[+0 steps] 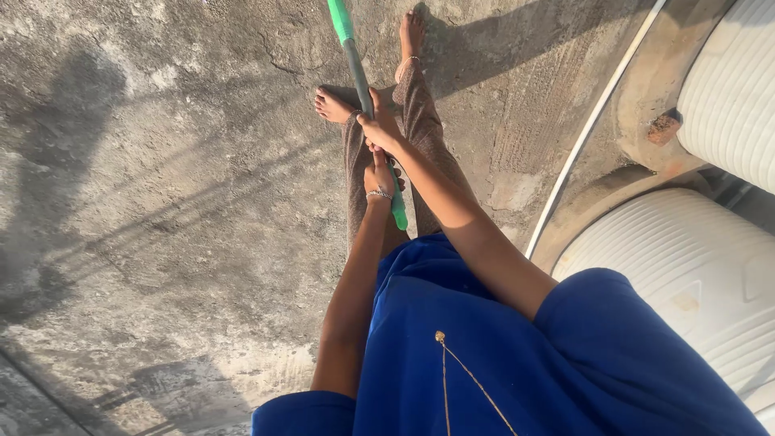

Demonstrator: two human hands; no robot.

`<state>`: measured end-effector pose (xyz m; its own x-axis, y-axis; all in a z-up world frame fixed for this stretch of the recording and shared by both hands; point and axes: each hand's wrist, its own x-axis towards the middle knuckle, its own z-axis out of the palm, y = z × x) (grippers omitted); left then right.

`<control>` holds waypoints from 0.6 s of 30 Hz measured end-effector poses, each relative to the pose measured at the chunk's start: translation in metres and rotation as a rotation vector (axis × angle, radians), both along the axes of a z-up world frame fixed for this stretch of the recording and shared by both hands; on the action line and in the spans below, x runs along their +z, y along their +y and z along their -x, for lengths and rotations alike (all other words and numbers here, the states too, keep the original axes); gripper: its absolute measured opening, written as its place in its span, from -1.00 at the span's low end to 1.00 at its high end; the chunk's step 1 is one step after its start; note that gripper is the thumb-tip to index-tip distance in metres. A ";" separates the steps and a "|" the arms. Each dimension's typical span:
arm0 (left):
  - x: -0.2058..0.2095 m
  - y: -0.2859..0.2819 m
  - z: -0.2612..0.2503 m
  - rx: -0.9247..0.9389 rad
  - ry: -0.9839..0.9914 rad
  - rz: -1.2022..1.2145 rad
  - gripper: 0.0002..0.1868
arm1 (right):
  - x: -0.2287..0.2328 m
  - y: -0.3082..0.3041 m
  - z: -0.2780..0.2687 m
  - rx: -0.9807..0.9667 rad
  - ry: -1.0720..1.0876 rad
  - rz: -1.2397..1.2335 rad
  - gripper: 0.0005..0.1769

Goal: Sweeping dirt and debris on a concrete rooftop with a broom.

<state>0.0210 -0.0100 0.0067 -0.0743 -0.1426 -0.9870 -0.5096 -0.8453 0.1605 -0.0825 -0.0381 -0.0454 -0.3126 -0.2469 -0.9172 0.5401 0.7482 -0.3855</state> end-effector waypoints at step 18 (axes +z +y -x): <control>-0.022 0.035 -0.071 -0.095 0.100 -0.106 -0.25 | -0.031 0.062 -0.059 0.026 0.089 -0.174 -0.11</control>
<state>0.0925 0.0252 -0.0149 -0.1809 -0.0260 -0.9832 -0.5737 -0.8092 0.1270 -0.0234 0.0240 -0.0767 -0.3903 -0.0962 -0.9156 0.4894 0.8207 -0.2949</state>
